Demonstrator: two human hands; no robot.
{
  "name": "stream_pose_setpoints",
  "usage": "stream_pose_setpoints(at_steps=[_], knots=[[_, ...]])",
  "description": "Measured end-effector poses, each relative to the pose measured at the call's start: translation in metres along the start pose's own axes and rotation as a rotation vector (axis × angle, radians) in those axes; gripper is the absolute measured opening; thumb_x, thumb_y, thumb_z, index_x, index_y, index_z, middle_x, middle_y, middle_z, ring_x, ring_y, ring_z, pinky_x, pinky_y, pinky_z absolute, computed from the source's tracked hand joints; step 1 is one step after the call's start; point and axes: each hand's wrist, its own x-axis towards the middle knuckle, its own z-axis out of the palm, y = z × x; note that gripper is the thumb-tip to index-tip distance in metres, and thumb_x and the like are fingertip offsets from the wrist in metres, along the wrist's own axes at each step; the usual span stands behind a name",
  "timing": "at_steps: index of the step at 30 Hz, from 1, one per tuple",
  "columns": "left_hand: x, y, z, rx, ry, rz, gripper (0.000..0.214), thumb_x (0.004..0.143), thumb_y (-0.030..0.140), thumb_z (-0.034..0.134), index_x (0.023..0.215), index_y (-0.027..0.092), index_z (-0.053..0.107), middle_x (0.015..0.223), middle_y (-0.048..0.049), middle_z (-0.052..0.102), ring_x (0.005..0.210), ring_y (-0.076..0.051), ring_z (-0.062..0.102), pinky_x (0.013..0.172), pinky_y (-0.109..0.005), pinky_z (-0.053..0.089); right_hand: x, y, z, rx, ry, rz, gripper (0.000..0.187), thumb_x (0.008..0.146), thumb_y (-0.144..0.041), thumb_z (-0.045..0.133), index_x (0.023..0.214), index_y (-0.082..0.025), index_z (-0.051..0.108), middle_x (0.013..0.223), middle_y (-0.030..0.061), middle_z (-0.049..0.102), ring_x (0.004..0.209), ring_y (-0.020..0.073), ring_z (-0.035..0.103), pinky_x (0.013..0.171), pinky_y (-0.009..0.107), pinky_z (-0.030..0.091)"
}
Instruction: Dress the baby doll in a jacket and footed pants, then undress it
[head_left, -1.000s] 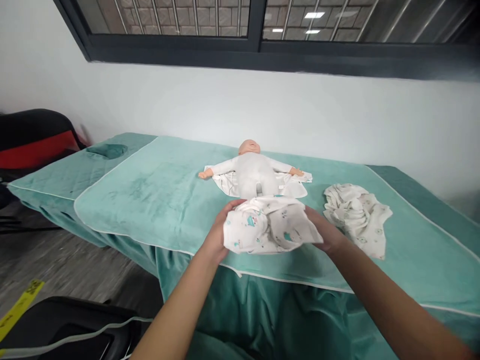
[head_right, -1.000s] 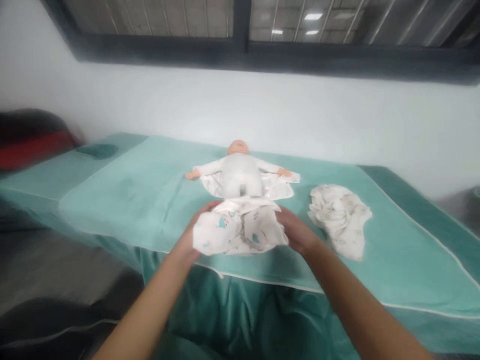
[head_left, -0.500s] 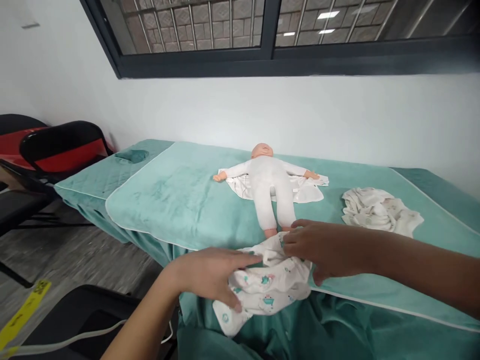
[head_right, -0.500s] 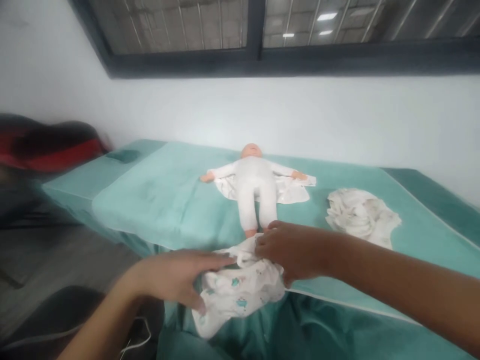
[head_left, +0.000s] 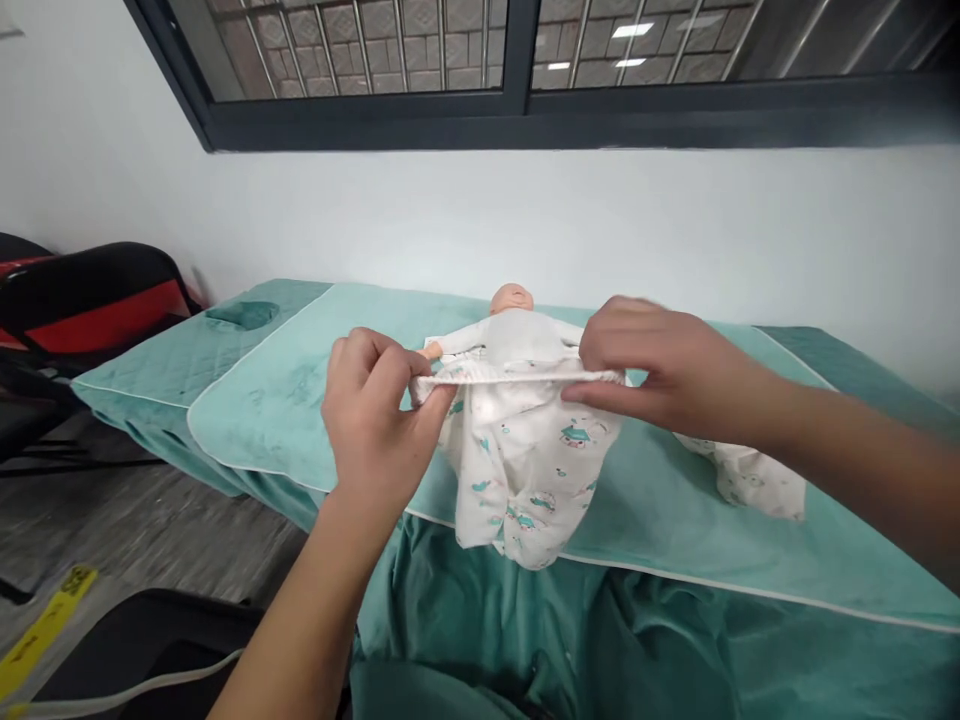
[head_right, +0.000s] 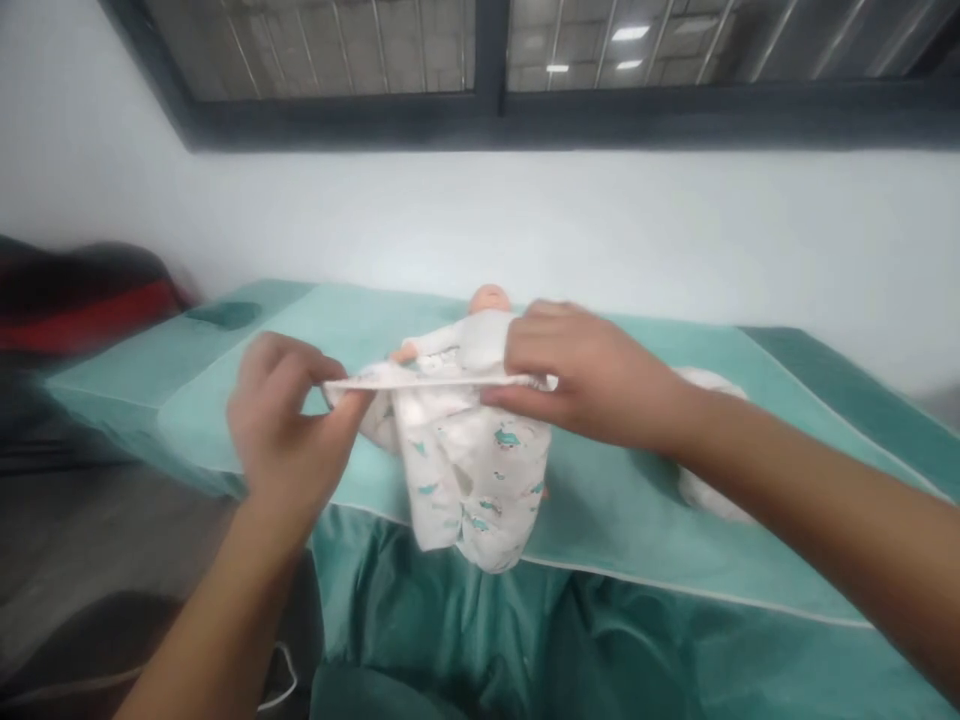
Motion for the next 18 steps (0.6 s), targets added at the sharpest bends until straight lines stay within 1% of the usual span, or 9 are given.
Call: stream_pose_setpoints(at_steps=[2, 3, 5, 6, 8, 10, 12, 15, 18], knots=[[-0.002, 0.000, 0.001, 0.061, -0.032, -0.099, 0.019, 0.077, 0.020, 0.069, 0.068, 0.020, 0.052, 0.064, 0.0036, 0.046, 0.061, -0.012, 0.042, 0.060, -0.027, 0.031, -0.001, 0.005, -0.001, -0.185, -0.001, -0.088, 0.034, 0.094, -0.048, 0.056, 0.073, -0.021, 0.062, 0.086, 0.0077, 0.067, 0.093, 0.0262, 0.059, 0.083, 0.041, 0.042], [-0.004, 0.000, 0.002, 0.073, -0.066, -0.169, 0.018, 0.077, 0.023, 0.068, 0.069, 0.020, 0.052, 0.060, 0.0052, 0.044, 0.057, -0.011, 0.039, 0.057, -0.026, 0.028, -0.002, 0.006, -0.001, -0.237, 0.001, -0.082, 0.034, 0.094, -0.048, 0.055, 0.074, -0.021, 0.064, 0.093, 0.0089, 0.068, 0.097, 0.0273, 0.059, 0.084, 0.041, 0.042], [-0.008, 0.001, 0.002, 0.043, -0.126, -0.303, 0.017, 0.078, 0.026, 0.068, 0.072, 0.020, 0.054, 0.055, 0.0075, 0.042, 0.052, -0.009, 0.036, 0.054, -0.025, 0.027, -0.005, 0.007, 0.000, -0.215, -0.018, 0.029, 0.036, 0.096, -0.050, 0.051, 0.080, -0.021, 0.067, 0.100, 0.0088, 0.069, 0.093, 0.0257, 0.061, 0.078, 0.038, 0.044], [-0.011, 0.002, 0.003, -0.005, -0.145, -0.346, 0.015, 0.079, 0.026, 0.067, 0.073, 0.021, 0.054, 0.056, 0.0078, 0.045, 0.052, -0.009, 0.038, 0.054, -0.024, 0.029, -0.006, 0.006, 0.001, -0.152, -0.040, 0.114, 0.039, 0.096, -0.053, 0.049, 0.081, -0.022, 0.067, 0.096, 0.0074, 0.069, 0.085, 0.0235, 0.061, 0.072, 0.035, 0.044], [-0.015, 0.004, 0.003, -0.155, -0.174, -0.377, 0.012, 0.080, 0.024, 0.066, 0.076, 0.021, 0.055, 0.065, 0.0065, 0.055, 0.058, -0.009, 0.047, 0.059, -0.023, 0.037, -0.009, 0.001, 0.004, 0.007, -0.063, 0.284, 0.043, 0.097, -0.057, 0.046, 0.081, -0.022, 0.066, 0.080, 0.0032, 0.068, 0.069, 0.0191, 0.059, 0.061, 0.030, 0.041], [-0.017, 0.007, 0.004, -0.335, -0.180, -0.403, 0.008, 0.081, 0.021, 0.064, 0.080, 0.021, 0.056, 0.079, 0.0039, 0.063, 0.071, -0.010, 0.055, 0.067, -0.023, 0.043, -0.011, -0.004, 0.007, 0.121, -0.011, 0.373, 0.044, 0.096, -0.057, 0.048, 0.075, -0.022, 0.064, 0.070, 0.0011, 0.064, 0.062, 0.0170, 0.056, 0.056, 0.028, 0.039], [-0.017, 0.008, 0.005, -0.504, -0.166, -0.462, 0.009, 0.081, 0.019, 0.065, 0.087, 0.022, 0.058, 0.088, 0.0015, 0.065, 0.081, -0.012, 0.059, 0.072, -0.023, 0.047, -0.013, -0.007, 0.010, 0.148, 0.094, 0.378, 0.040, 0.094, -0.055, 0.052, 0.073, -0.022, 0.063, 0.073, 0.0020, 0.065, 0.064, 0.0171, 0.057, 0.056, 0.029, 0.040], [-0.016, 0.007, 0.004, -0.690, -0.125, -0.540, 0.019, 0.078, 0.017, 0.066, 0.096, 0.022, 0.060, 0.096, -0.0016, 0.065, 0.091, -0.015, 0.063, 0.078, -0.027, 0.050, -0.016, -0.005, 0.012, 0.070, 0.235, 0.292, 0.029, 0.094, -0.046, 0.056, 0.081, -0.023, 0.066, 0.085, 0.0044, 0.067, 0.075, 0.0194, 0.060, 0.064, 0.032, 0.044], [-0.016, 0.004, 0.004, -0.750, -0.051, -0.531, 0.018, 0.076, 0.013, 0.065, 0.091, 0.021, 0.061, 0.099, -0.0021, 0.065, 0.097, -0.016, 0.063, 0.085, -0.029, 0.051, -0.018, -0.002, 0.012, -0.023, 0.316, 0.213, 0.024, 0.092, -0.043, 0.060, 0.083, -0.022, 0.068, 0.088, 0.0057, 0.067, 0.083, 0.0217, 0.061, 0.071, 0.035, 0.045]])
